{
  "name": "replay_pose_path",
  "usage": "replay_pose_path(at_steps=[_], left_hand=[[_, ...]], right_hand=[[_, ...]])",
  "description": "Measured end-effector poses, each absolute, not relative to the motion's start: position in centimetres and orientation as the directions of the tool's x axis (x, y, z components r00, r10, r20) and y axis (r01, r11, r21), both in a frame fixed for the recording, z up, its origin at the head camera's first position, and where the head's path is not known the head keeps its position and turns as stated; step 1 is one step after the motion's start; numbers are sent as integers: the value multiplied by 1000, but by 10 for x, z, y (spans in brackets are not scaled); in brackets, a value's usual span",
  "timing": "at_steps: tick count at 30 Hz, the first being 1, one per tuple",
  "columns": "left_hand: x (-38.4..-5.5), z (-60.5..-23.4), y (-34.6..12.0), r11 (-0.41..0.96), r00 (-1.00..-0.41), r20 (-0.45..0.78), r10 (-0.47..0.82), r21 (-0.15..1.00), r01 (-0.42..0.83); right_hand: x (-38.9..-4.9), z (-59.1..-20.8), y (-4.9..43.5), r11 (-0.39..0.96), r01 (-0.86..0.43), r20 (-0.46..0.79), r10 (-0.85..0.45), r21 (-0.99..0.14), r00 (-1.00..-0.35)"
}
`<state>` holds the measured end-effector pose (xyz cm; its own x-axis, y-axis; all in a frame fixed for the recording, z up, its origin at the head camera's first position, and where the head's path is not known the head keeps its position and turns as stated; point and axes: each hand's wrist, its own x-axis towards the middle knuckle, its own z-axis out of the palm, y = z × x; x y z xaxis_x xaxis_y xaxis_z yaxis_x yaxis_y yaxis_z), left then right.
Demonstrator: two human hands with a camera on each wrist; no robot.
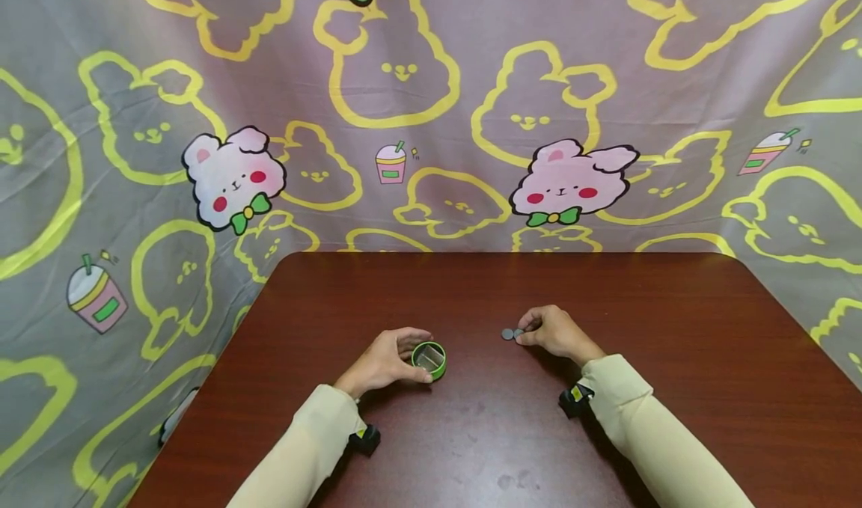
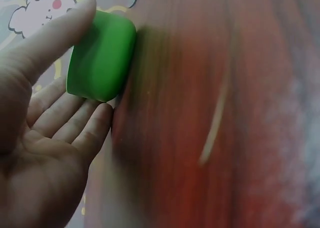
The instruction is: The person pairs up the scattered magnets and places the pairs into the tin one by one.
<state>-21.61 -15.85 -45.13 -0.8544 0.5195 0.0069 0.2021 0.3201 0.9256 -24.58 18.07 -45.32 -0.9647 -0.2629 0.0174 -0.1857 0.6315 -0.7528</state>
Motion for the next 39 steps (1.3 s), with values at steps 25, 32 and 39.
replay_pose_path(at_steps=[25,32,39], left_hand=[[-214,-457,-159,292,-853,22,521,935,203],[-214,-456,-159,290,-854,12,520,938,190],[-215,-457,-160,272,-850,18,526,944,188]], right_hand=[[-241,-447,179,162,227,-257,-195,-960,-947],[-241,-445,177,173,229,-257,-168,-958,-952],[-242,-445,174,127,229,-249,-173,-965,-953]])
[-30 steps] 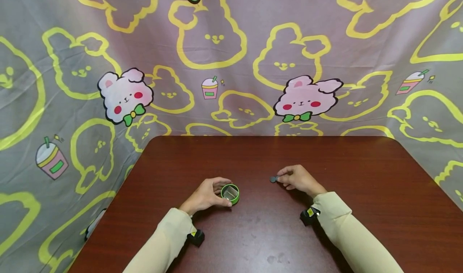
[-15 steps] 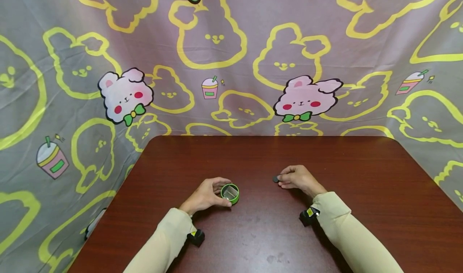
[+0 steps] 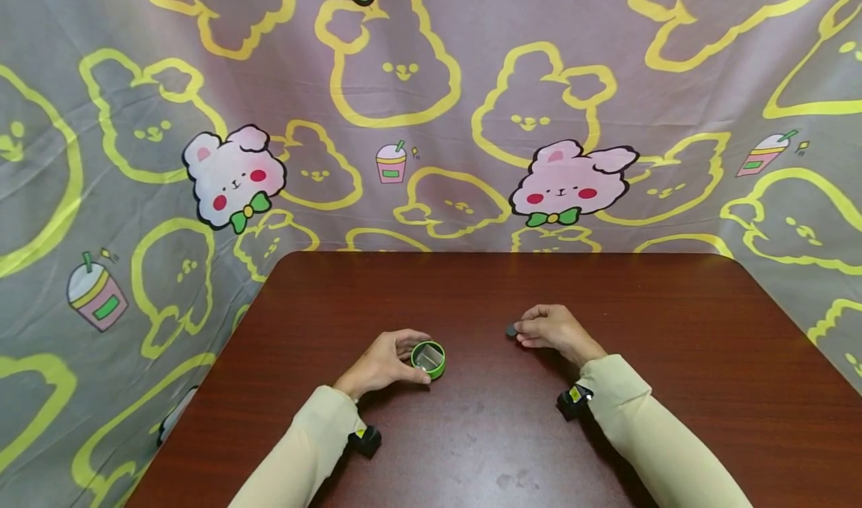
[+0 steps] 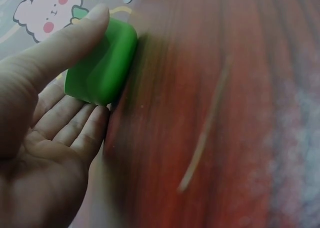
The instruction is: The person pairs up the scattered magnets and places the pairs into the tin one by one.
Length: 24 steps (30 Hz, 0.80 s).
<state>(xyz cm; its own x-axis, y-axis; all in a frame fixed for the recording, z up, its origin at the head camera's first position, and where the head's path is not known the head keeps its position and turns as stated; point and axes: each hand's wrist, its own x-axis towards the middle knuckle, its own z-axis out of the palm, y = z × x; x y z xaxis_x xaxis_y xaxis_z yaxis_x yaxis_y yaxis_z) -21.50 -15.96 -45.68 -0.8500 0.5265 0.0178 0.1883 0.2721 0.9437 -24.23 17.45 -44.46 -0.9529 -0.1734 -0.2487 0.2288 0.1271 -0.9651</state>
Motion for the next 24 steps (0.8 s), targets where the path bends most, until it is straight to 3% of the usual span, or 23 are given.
replay_pose_path(at_steps=[24], left_hand=[[-215,-457,-160,258,-854,28,519,948,188]], right_hand=[[-237,-435,135,55,199,-206,-241,-979,-949]])
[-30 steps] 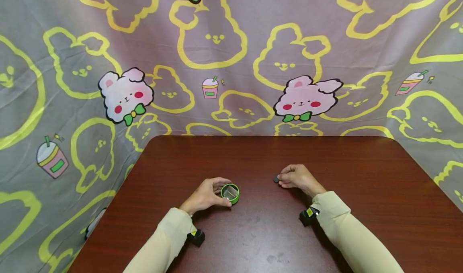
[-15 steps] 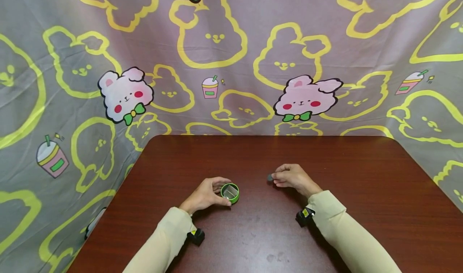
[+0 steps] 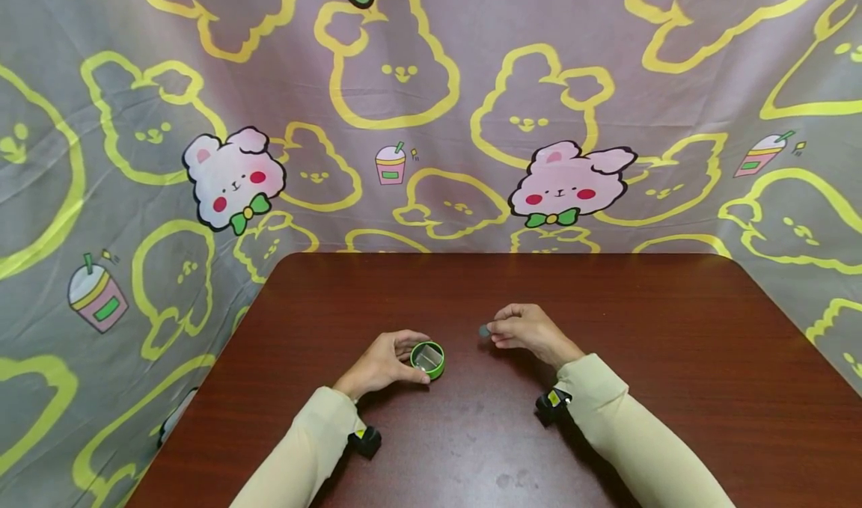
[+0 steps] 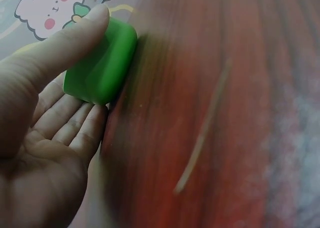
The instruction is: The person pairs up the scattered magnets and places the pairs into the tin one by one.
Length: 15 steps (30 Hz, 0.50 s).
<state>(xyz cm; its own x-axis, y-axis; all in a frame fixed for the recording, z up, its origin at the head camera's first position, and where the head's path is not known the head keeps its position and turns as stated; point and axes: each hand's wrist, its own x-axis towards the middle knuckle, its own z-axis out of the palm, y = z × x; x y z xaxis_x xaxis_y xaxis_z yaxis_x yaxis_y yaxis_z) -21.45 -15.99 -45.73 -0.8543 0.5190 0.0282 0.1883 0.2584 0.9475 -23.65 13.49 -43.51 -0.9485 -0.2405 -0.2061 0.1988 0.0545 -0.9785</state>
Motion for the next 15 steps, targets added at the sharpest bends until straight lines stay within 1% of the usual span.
replay_pose_path(at_steps=[9,15], left_hand=[[-215,-459,-160,257,-857,23,515,949,180],[-216,-461,-160,265,-858,16,514,948,177]], right_hand=[[-234,-433,118,95,188,-208,-273,-977,-939],[-230,-432,105,94,192,-211,-285,-977,-935]])
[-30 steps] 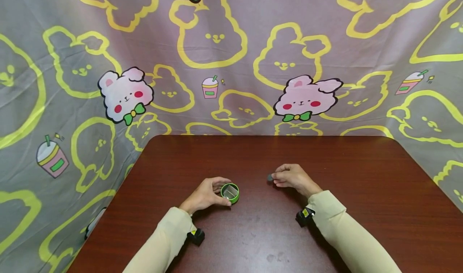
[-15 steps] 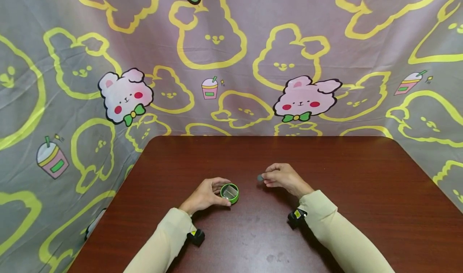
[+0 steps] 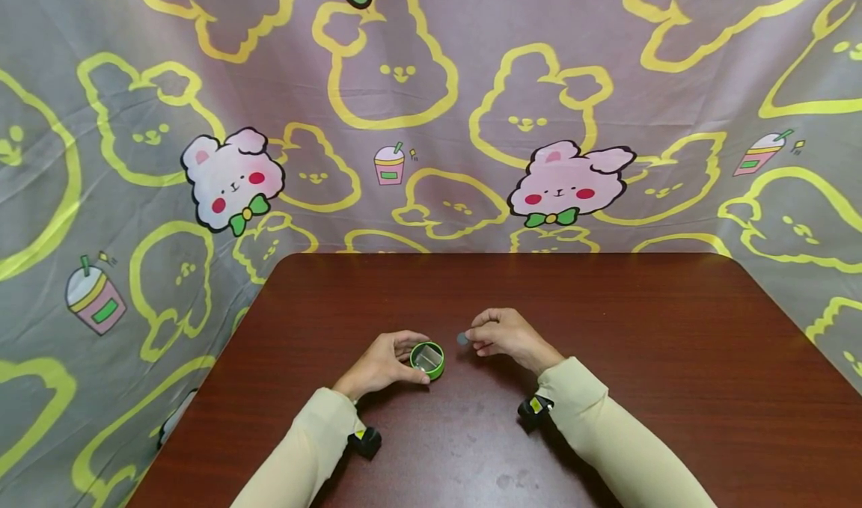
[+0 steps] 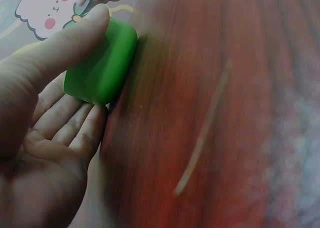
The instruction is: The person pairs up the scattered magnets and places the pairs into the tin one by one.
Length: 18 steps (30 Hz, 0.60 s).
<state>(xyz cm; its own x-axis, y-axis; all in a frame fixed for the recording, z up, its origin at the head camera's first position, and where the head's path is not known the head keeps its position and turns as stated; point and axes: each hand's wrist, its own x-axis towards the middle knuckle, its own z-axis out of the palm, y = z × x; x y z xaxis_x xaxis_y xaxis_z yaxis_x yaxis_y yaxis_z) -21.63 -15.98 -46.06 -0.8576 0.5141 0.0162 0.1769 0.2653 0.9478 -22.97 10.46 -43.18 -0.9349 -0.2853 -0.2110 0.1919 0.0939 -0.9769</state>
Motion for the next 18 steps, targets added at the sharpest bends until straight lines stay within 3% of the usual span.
replay_pose_path(at_steps=[18], left_hand=[[-216,-459,-159,271,-860,17,511,945,180]], right_hand=[[-226,-434,73,150,189,-228,-318,-971,-920]])
